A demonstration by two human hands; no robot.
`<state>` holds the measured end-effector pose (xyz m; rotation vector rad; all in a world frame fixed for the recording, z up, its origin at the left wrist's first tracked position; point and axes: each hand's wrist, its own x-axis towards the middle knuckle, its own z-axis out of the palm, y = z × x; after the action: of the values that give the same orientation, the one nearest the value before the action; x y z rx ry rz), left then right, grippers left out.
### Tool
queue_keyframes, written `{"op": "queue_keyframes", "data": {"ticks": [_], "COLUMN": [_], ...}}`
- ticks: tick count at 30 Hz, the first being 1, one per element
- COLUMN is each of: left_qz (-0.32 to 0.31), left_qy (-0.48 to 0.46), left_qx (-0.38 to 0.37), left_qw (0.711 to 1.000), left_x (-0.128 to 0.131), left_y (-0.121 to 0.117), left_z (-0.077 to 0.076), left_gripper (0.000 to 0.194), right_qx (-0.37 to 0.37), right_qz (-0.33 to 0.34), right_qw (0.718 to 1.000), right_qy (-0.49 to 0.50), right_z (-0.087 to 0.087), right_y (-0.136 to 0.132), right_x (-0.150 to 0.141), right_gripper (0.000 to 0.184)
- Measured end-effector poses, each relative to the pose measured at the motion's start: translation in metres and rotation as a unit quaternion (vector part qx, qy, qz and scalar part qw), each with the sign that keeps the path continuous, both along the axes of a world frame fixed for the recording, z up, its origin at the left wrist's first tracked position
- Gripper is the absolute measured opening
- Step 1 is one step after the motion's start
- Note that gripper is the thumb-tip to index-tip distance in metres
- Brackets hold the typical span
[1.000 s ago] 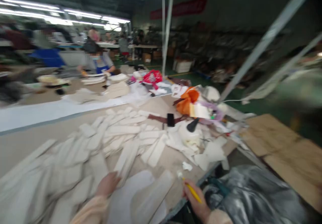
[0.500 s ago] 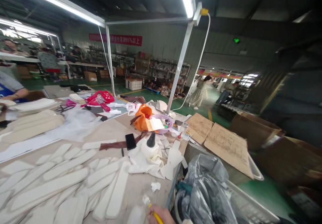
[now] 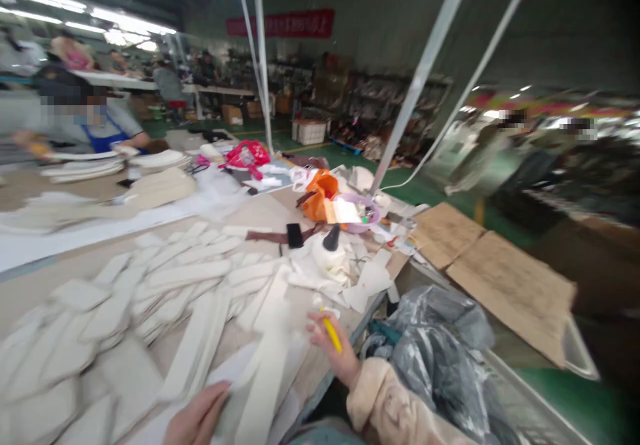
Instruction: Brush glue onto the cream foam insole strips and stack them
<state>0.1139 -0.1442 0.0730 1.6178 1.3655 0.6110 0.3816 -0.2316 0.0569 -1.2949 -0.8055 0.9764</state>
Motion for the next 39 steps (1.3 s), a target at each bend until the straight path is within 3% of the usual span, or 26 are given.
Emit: {"op": "queue_keyframes", "data": {"ticks": [1,3,7,10,13,15,17,21,25,29,33,39], "left_qz": [-0.052,-0.088,-0.077,-0.014,0.07,0.122,0.191,0.324,0.343,0.328,0.362,0.403], "left_qy": [-0.016,-0.034,-0.042,-0.095,-0.218,-0.287,-0.304,-0.204,-0.173,-0.238,-0.286,-0.285], "left_qx": [-0.012,-0.029,-0.086,-0.184,-0.304,-0.342,-0.341,-0.281,-0.257,-0.271,-0.251,-0.22], "left_qw": [0.998,0.995,0.992,0.978,0.925,0.886,0.869,0.88,0.887,0.873,0.851,0.841], "left_x": [-0.001,0.002,0.01,0.009,0.004,0.001,-0.001,-0.002,0.0,-0.003,-0.013,-0.028], "left_y": [-0.013,-0.035,-0.066,-0.09,-0.116,-0.13,-0.136,-0.128,-0.111,-0.105,-0.096,-0.07], "left_z": [-0.005,-0.017,-0.047,-0.067,-0.084,-0.093,-0.101,-0.112,-0.115,-0.105,-0.093,-0.094], "left_gripper": [0.016,0.022,0.026,0.025,0.047,0.056,0.056,0.046,0.036,0.039,0.04,0.043], "right_qx": [-0.023,-0.074,-0.124,-0.153,-0.163,-0.158,-0.144,-0.122,-0.123,-0.127,-0.11,-0.018], "right_qz": [0.004,-0.001,-0.055,-0.044,-0.01,0.005,0.026,0.069,0.102,0.103,0.077,0.037], "right_qw": [0.999,0.996,0.987,0.971,0.963,0.961,0.963,0.967,0.962,0.969,0.976,0.977], "right_qy": [0.037,0.058,-0.085,-0.178,-0.216,-0.228,-0.228,-0.213,-0.222,-0.183,-0.17,-0.208], "right_z": [-0.002,-0.015,-0.049,-0.059,-0.064,-0.07,-0.079,-0.095,-0.098,-0.088,-0.075,-0.05], "right_y": [-0.003,-0.009,-0.025,-0.039,-0.046,-0.046,-0.041,-0.023,-0.006,0.004,0.023,0.102], "right_x": [0.001,0.009,0.03,0.04,0.044,0.045,0.047,0.046,0.041,0.034,0.027,0.015], "right_gripper": [0.041,0.039,0.039,0.041,0.041,0.039,0.038,0.038,0.038,0.039,0.038,0.032]}}
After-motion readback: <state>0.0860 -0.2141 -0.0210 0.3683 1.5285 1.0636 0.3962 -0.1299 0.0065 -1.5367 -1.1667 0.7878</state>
